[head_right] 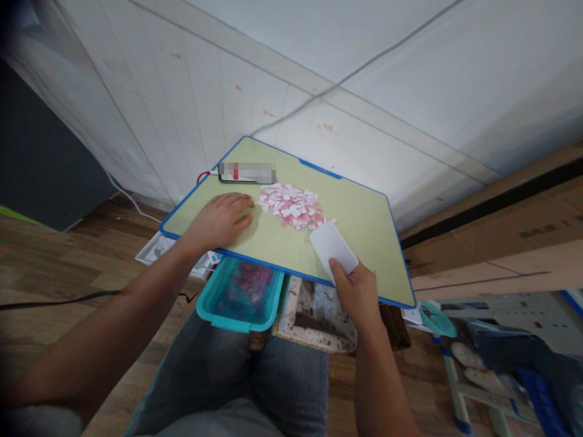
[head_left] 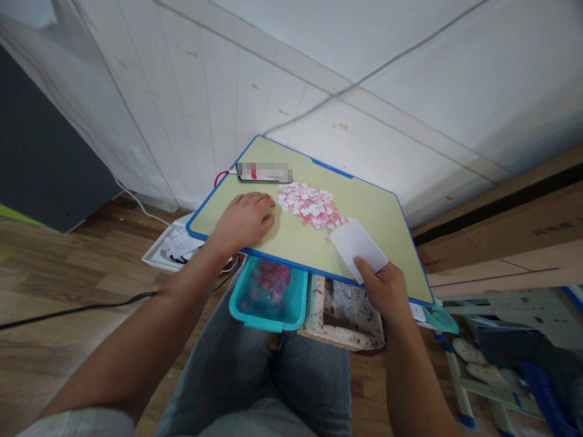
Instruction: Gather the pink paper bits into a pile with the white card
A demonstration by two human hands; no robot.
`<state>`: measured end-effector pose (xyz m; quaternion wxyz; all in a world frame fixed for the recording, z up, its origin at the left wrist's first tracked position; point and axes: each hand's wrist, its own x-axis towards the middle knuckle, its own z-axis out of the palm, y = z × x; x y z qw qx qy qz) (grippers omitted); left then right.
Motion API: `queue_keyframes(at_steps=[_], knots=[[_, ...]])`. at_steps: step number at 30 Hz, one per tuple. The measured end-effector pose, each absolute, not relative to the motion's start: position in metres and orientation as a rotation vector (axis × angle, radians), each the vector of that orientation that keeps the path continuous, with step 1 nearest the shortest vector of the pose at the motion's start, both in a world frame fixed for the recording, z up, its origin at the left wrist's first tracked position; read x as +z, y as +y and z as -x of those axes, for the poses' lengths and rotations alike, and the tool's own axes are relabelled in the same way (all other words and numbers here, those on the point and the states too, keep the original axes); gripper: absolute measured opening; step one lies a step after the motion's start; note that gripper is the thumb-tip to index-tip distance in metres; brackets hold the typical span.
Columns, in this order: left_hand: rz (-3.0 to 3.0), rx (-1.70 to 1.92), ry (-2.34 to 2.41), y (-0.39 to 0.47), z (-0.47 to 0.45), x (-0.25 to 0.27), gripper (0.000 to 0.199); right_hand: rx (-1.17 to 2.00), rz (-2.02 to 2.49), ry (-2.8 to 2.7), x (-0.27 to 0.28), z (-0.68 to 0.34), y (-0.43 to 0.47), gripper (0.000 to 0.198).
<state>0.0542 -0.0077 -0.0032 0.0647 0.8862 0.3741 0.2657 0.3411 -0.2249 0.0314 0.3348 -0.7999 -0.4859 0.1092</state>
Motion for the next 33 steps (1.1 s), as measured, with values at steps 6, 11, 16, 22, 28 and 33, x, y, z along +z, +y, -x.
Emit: queue_keyframes(at_steps=[6, 11, 16, 22, 28, 33], knots=[[-2.650, 0.797, 1.131, -0.007, -0.055, -0.003, 0.039, 0.482, 1.968, -1.237, 0.028, -0.330, -0.223, 0.049], [-2.675, 0.785, 1.139, -0.007, -0.054, -0.003, 0.039, 0.471, 1.989, -1.252, 0.027, -0.323, -0.218, 0.046], [-2.684, 0.779, 1.153, -0.008, -0.054, -0.003, 0.039, 0.509, 1.938, -1.195, 0.030, -0.321, -0.215, 0.047], [-2.676, 0.781, 1.144, -0.006, -0.055, -0.004, 0.040, 0.441, 1.990, -1.358, 0.029, -0.326, -0.196, 0.047], [-2.680, 0.788, 1.147, -0.005, -0.055, -0.004, 0.038, 0.667, 1.907, -1.555, 0.034, -0.328, -0.178, 0.044], [-2.680, 0.793, 1.140, -0.006, -0.055, -0.004, 0.038, 0.666, 1.884, -1.440, 0.034, -0.331, -0.169, 0.043]])
